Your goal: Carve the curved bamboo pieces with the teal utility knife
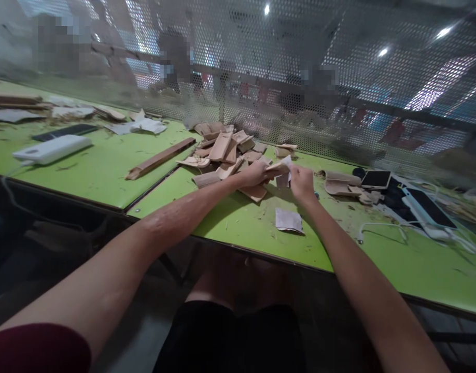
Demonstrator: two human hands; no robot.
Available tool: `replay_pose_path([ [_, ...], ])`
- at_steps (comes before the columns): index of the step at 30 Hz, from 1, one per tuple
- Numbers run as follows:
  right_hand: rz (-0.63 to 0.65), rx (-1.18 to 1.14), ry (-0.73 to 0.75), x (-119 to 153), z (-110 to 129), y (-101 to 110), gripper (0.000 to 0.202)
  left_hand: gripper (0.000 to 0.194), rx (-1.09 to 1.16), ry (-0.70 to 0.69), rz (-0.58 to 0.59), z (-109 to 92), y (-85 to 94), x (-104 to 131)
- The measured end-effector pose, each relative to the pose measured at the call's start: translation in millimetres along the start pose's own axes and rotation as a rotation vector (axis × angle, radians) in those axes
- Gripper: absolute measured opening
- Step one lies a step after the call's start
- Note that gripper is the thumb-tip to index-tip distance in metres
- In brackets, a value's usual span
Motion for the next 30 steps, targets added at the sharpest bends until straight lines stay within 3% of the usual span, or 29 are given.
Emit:
replay_pose_path([
  [4, 0.002, 0.008, 0.007, 0.5, 2.3, 1.4, 0.043, 0.044, 0.116, -0.004, -0.010, -0.7, -1.5, 1.4],
  [11, -0.004, 0.030, 0.017, 1.4, 3.3, 1.1, 0.039, 0.041, 0.080, -0.038, -0.010, -3.2, 0.4, 0.4],
  [17, 0.036, -0.020, -0.008, 1.7, -2.2, -1.4, 0.039, 0.041, 0.084, -0.005, 0.014, -1.2, 1.0, -0.3],
  [21, 0.014, 0.003, 0.046, 1.7, -1.7, -2.7, 0.040, 0.041, 0.197, 0.045, -0.047, 4.1, 1.0, -1.8],
  [30, 0.019, 0.028, 0.035, 4.5, 4.8, -3.3, 0.041, 0.041, 0.139, 0.037, -0.003, -1.5, 3.8, 1.6],
])
Point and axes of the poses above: each hand's wrist, its own x-axis away from the middle knuckle, its own y-axis out of the back of the hand, z = x × y, the point moved 3 cm from there along -x, towards the middle knuckle, and after that the axes turned 2 degrees about -y, right-handed, at the moved point
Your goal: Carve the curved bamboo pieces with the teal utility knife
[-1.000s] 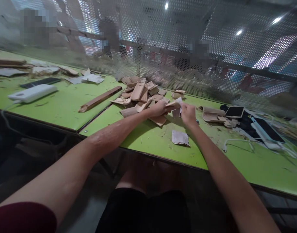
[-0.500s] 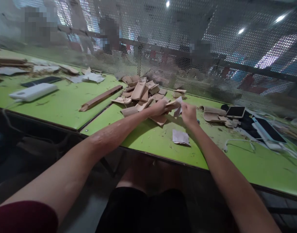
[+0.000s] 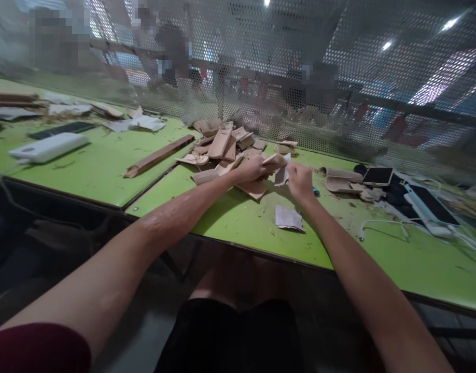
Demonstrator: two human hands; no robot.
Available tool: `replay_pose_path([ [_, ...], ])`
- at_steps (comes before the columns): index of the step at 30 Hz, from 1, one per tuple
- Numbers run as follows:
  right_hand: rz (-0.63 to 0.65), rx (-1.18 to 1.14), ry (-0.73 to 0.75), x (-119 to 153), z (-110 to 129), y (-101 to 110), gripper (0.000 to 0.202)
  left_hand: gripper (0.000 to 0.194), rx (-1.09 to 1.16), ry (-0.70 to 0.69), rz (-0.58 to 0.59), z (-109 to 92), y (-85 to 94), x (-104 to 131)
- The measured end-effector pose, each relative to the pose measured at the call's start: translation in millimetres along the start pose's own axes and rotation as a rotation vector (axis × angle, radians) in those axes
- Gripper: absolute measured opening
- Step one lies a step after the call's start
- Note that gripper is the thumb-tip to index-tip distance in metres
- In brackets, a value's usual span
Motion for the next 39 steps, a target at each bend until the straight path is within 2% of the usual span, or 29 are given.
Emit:
replay_pose_path([
  [4, 0.001, 0.015, -0.049, -0.6, 1.1, 3.1, 0.044, 0.048, -0.005, -0.029, 0.042, -1.3, -0.5, -1.2],
  [7, 0.012, 0.005, -0.061, -0.6, 2.0, 4.3, 0.045, 0.045, -0.015, -0.032, 0.056, -2.9, -0.9, -1.2],
  [11, 0.010, 0.001, -0.057, -0.4, 2.1, 6.2, 0.044, 0.044, -0.019, -0.017, 0.026, -4.8, -2.0, -0.1],
  [16, 0.024, 0.024, -0.039, -0.2, -0.6, 6.4, 0.041, 0.044, 0.001, 0.006, -0.001, 2.8, -3.5, -2.7],
  [20, -0.002, 0.026, -0.021, -0.1, -1.5, 6.2, 0.042, 0.045, -0.026, 0.012, 0.020, 7.9, -3.7, -4.4],
  [26, 0.005, 0.028, -0.034, -2.2, -6.3, 6.8, 0.044, 0.045, -0.009, 0.053, -0.012, 6.2, -1.5, -5.6],
  [32, -0.053, -0.079, -0.197, -6.8, -31.4, 13.0, 0.039, 0.028, 0.254, 0.072, -0.069, 5.0, 7.5, -3.0],
  [37, -0.001, -0.191, -0.325, -6.3, -44.7, 10.5, 0.017, 0.025, 0.249, 0.084, 0.007, 3.5, 9.8, 1.3],
  [39, 0.019, -0.233, -0.363, -6.3, -47.5, 8.4, 0.027, 0.025, 0.245, 0.052, 0.019, 2.7, 10.5, 1.7],
])
Point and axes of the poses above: each hand's wrist, its own x-axis away from the middle knuckle, its own y-axis out of the back of the hand, z = x × y, the point moved 3 cm from there along -x, towards the middle knuckle, and after that the axes turned 2 degrees about -y, right-handed, at the moved point
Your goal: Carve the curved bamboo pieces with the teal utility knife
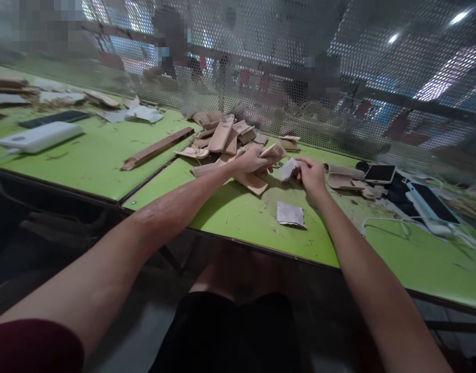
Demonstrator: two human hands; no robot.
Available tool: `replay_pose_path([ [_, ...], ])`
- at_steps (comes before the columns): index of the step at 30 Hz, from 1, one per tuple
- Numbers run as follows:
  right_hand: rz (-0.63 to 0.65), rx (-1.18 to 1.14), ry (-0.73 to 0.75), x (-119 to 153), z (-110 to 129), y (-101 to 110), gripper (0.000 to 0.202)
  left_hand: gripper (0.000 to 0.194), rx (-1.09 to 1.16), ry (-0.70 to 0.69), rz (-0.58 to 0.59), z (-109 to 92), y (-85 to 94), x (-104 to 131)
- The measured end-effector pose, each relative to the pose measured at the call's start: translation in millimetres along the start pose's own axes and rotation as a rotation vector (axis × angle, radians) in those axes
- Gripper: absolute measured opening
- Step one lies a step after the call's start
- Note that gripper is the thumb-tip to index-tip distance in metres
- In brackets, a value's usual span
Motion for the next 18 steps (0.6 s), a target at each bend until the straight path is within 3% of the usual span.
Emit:
replay_pose_path([
  [4, -0.025, 0.025, -0.032, -7.1, -7.0, 4.3, 0.036, 0.022, 0.043, -0.032, -0.001, -0.5, 1.9, 0.2],
  [10, -0.114, 0.240, 0.065, -18.5, -16.7, 24.1, 0.028, 0.024, 0.082, -0.037, -0.054, -3.3, 3.5, 2.7],
  [18, -0.020, 0.383, 0.041, -16.3, -23.3, 21.1, 0.022, 0.029, 0.035, -0.062, -0.060, -9.4, 5.1, 6.4],
])
Point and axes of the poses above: each hand's wrist, its own x-axis away from the middle knuckle, its own y-axis out of the back of the hand, z = x × y, the point moved 3 cm from there along -x, towards the middle knuckle, and after that the axes turned 2 degrees about -y, right-handed, at the moved point
